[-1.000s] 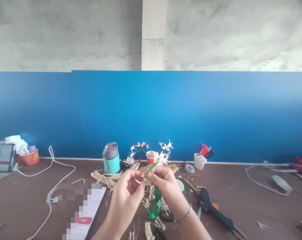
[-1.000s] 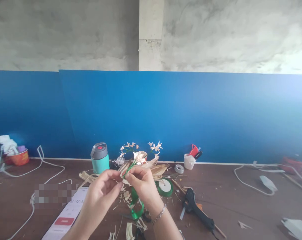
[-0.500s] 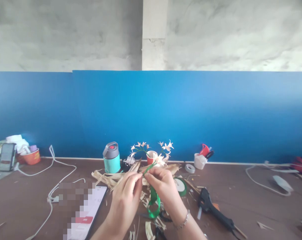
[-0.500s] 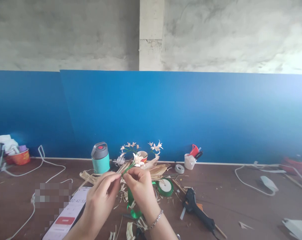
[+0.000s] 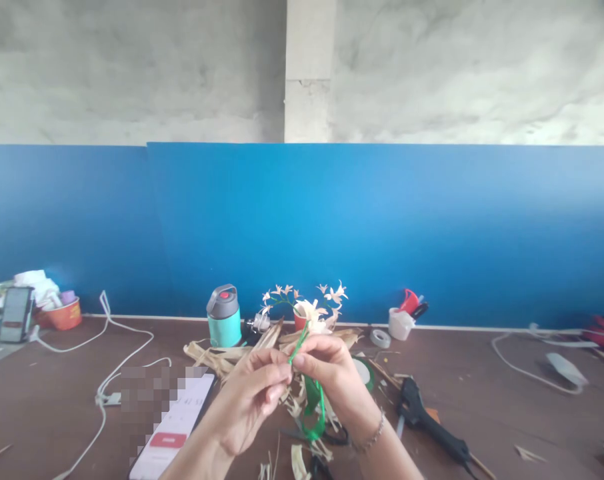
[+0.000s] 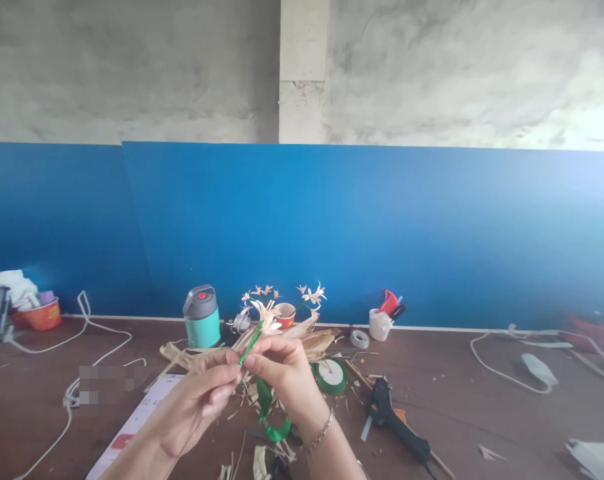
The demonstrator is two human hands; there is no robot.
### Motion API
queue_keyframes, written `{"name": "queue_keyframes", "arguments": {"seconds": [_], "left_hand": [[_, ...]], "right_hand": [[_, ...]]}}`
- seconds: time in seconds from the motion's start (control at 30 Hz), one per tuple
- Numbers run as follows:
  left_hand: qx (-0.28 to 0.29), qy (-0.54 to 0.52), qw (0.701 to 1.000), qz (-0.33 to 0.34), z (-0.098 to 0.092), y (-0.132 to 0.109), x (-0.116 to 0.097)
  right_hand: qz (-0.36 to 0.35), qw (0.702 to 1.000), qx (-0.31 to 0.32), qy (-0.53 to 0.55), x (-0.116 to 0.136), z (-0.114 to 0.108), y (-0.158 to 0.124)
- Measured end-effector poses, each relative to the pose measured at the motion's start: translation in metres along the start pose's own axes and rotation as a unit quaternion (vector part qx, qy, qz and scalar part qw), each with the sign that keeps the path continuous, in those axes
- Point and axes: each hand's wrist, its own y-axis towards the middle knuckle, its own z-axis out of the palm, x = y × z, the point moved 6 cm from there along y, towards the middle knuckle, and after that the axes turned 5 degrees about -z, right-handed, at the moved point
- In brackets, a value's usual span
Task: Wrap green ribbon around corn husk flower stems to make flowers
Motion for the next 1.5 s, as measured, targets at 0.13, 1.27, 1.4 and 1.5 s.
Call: {"name": "queue_keyframes", "arguments": {"seconds": [0.13, 1.27, 1.4, 1.5], "left_hand": [[0.099, -0.151, 0.973, -0.142, 0.012, -0.006, 0.017], [-0.168, 0.139, 0.967, 0.134, -0.017, 0.004, 0.003], [-0.205, 0.133, 0.952, 0.184, -0.024, 0.0, -0.012], [-0.22, 0.113, 0.946, 0.211, -0.028, -0.005, -0.026]], "right_hand": [[0.016, 0.999, 0.015, 0.035, -0.004, -0.002, -0.003], [-0.055, 0.927, 0.003, -0.371, 0.013, 0.0, 0.001], [0.0, 0.93, -0.03, -0.366, 0.006, -0.005, 0.002], [0.05, 0.935, -0.048, -0.349, -0.002, -0.014, 0.002]]}}
